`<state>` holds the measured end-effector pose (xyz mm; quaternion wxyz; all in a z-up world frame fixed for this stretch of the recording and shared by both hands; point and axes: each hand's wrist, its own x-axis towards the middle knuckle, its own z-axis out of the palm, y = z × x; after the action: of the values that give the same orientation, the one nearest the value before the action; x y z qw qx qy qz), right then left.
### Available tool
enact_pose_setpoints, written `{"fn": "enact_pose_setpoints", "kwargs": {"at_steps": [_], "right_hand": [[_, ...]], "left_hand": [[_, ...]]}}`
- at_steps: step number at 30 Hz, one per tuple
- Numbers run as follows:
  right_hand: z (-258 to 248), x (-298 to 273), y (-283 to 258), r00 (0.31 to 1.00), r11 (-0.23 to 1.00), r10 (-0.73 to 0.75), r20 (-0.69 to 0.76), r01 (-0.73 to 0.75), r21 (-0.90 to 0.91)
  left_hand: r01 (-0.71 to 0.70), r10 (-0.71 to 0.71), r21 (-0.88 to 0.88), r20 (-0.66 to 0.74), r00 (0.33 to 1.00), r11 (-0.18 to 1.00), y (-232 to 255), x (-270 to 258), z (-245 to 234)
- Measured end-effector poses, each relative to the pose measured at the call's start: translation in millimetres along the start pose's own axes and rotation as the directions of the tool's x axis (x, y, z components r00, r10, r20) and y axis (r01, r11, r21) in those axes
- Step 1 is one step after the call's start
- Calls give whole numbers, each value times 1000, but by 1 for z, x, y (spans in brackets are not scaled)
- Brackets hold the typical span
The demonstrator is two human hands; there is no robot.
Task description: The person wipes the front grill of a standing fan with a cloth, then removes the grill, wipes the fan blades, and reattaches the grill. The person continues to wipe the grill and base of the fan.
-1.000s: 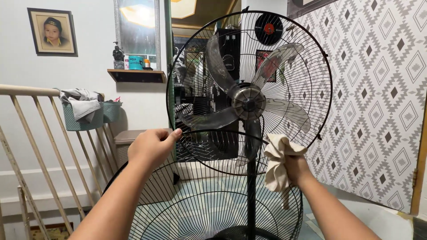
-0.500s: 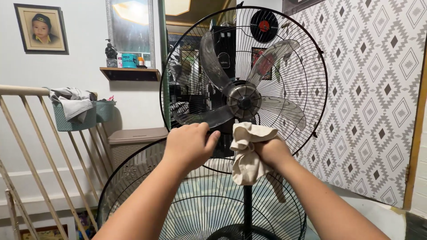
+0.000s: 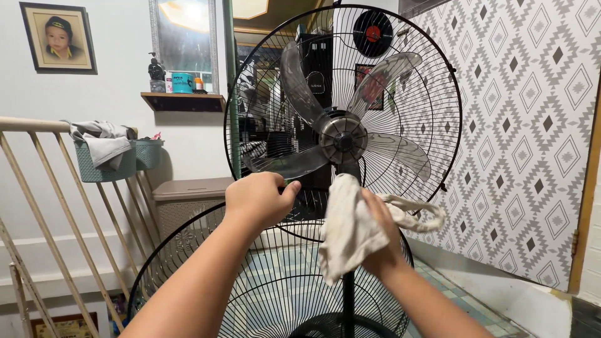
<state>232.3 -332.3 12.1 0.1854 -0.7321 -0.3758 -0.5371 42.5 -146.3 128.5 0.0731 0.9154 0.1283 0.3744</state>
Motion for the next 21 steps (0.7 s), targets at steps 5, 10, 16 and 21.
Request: {"fn": "enact_pose_setpoints", "kwargs": {"at_steps": [5, 10, 16, 21], "right_hand": [[-2, -60, -66, 949, 941, -291, -119, 306, 142], [12, -77, -86, 837, 812, -546, 14, 525, 255], [1, -11, -56, 920, 902, -390, -23, 387, 193], [-30, 46, -37, 964, 735, 253, 85, -249, 630]], "left_hand": [[96, -98, 36, 65, 993, 995, -3, 4, -7], [99, -103, 49, 85, 991, 994, -5, 0, -5], [36, -36, 10, 29, 999, 999, 5, 1, -7], [-3, 2, -39, -36, 999, 999, 10, 10, -10]]}}
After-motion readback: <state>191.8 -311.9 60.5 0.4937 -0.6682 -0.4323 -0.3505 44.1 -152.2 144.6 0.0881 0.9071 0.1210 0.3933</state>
